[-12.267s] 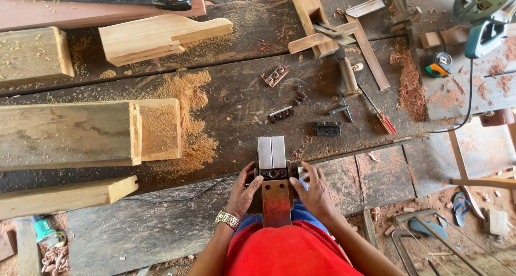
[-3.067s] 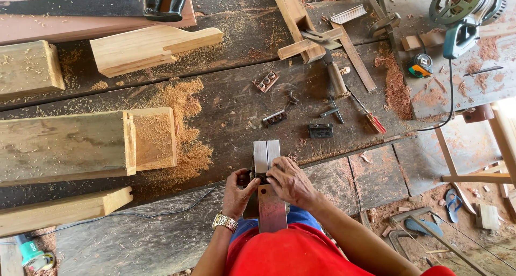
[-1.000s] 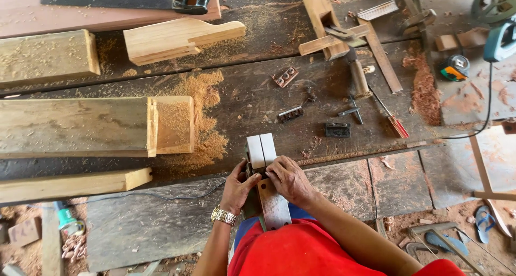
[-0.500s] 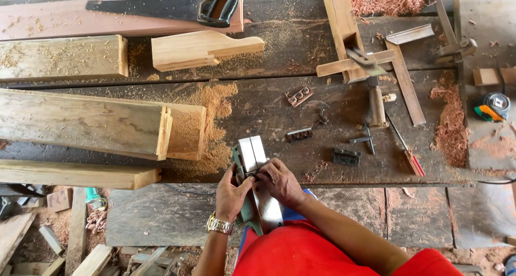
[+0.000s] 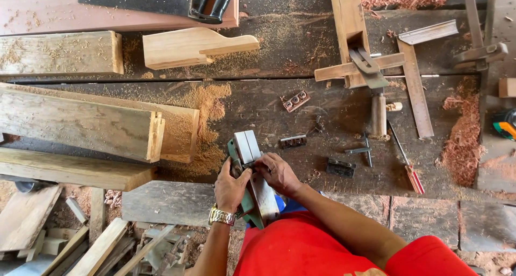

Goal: Assembling or adjusting the metal components of a hand planer on a workbench.

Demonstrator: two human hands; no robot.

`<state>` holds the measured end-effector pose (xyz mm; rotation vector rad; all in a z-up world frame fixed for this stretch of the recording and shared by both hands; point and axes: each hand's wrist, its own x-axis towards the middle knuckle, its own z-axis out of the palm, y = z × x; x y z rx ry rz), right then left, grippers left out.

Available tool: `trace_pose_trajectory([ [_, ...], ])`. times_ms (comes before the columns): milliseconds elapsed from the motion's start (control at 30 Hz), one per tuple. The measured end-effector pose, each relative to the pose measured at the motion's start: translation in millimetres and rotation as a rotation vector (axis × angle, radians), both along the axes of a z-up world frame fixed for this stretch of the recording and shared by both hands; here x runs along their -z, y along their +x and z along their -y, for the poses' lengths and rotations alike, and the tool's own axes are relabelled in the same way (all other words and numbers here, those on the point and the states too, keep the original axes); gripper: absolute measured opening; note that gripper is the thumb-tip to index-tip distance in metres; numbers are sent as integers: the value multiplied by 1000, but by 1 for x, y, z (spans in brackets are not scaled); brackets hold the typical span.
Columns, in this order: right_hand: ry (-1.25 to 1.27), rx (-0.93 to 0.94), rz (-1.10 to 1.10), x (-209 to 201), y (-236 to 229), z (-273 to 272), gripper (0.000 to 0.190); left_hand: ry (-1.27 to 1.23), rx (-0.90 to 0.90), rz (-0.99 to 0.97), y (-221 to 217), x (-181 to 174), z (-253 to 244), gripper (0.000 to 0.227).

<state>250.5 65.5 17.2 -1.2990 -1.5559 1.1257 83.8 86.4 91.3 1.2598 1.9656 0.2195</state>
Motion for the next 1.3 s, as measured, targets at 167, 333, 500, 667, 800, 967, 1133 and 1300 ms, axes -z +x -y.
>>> trace_pose_trajectory([
  [167,-44,6,-1,-2,11,-16,9,-2,38,-24,15,-6,-18,85],
  [333,-77,22,-38,-9,22,-31,9,-44,24,8,30,-18,-32,86],
  [500,-12,38,18,-2,23,-42,8,118,122,-30,23,0,-34,84],
  [667,-11,32,4,-7,27,-50,11,116,147,-62,24,5,-39,85],
  [800,-41,22,9,-7,27,-54,11,151,198,-82,21,13,-38,85],
  [967,43,47,54,-2,23,-52,12,155,218,-99,22,11,-38,86],
  [1133,133,124,133,-9,56,-40,16,196,237,-111,14,33,-33,88],
  [1300,-166,379,653,19,149,14,23,318,314,-180,5,46,-27,91],
])
